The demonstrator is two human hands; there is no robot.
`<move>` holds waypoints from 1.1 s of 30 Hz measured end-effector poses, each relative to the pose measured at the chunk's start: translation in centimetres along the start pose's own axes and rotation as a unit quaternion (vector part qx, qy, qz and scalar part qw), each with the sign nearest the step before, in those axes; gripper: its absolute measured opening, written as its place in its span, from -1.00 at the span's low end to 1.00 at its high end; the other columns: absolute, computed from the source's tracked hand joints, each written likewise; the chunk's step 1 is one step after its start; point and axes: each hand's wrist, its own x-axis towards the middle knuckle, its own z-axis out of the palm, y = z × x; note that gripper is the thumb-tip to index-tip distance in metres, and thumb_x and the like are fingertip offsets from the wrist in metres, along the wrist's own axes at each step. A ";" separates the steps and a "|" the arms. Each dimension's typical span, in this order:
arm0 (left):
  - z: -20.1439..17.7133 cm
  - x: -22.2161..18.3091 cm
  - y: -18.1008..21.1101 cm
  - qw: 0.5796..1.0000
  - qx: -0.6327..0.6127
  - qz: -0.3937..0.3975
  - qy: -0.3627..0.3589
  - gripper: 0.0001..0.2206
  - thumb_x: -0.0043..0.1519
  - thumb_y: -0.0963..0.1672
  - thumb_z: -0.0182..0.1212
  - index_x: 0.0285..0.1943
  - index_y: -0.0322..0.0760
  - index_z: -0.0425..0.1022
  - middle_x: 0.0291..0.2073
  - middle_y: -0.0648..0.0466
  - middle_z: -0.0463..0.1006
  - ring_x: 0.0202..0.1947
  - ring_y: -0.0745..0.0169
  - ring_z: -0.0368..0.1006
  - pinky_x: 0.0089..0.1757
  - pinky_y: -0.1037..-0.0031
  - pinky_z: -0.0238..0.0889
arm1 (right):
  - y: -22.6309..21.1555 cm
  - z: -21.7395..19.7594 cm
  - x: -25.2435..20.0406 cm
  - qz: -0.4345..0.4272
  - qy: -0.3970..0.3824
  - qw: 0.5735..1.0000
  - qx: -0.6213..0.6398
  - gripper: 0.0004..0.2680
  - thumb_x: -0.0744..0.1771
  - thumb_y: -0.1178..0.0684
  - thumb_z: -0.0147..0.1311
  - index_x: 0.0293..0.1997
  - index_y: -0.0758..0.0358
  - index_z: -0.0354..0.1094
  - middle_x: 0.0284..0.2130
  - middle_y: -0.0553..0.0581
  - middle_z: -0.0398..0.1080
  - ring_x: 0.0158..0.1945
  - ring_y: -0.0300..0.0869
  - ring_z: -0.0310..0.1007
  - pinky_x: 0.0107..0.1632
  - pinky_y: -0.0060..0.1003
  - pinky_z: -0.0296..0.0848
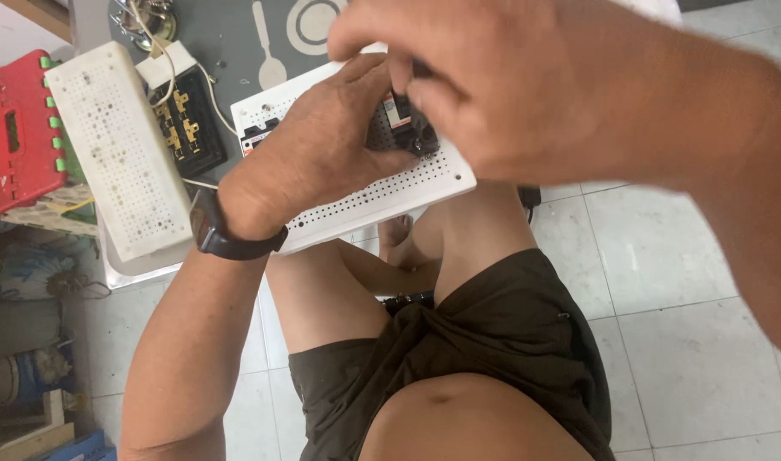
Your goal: Installing and securing circuit breakers onto a mounting panel using a screwdriver and marking positions with a pen
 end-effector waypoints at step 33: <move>0.8 -0.4 0.5 0.997 0.026 0.015 0.071 -0.51 0.03 -0.14 0.30 0.12 -0.51 0.30 -0.07 -0.17 0.39 -0.20 -0.15 0.39 -0.24 0.25 0.27 | -2.1 4.6 -7.7 0.064 0.209 0.972 0.092 -0.90 0.38 0.42 -0.08 -0.04 0.60 0.31 -0.17 0.39 0.42 -0.14 0.20 0.43 0.01 -0.06 0.47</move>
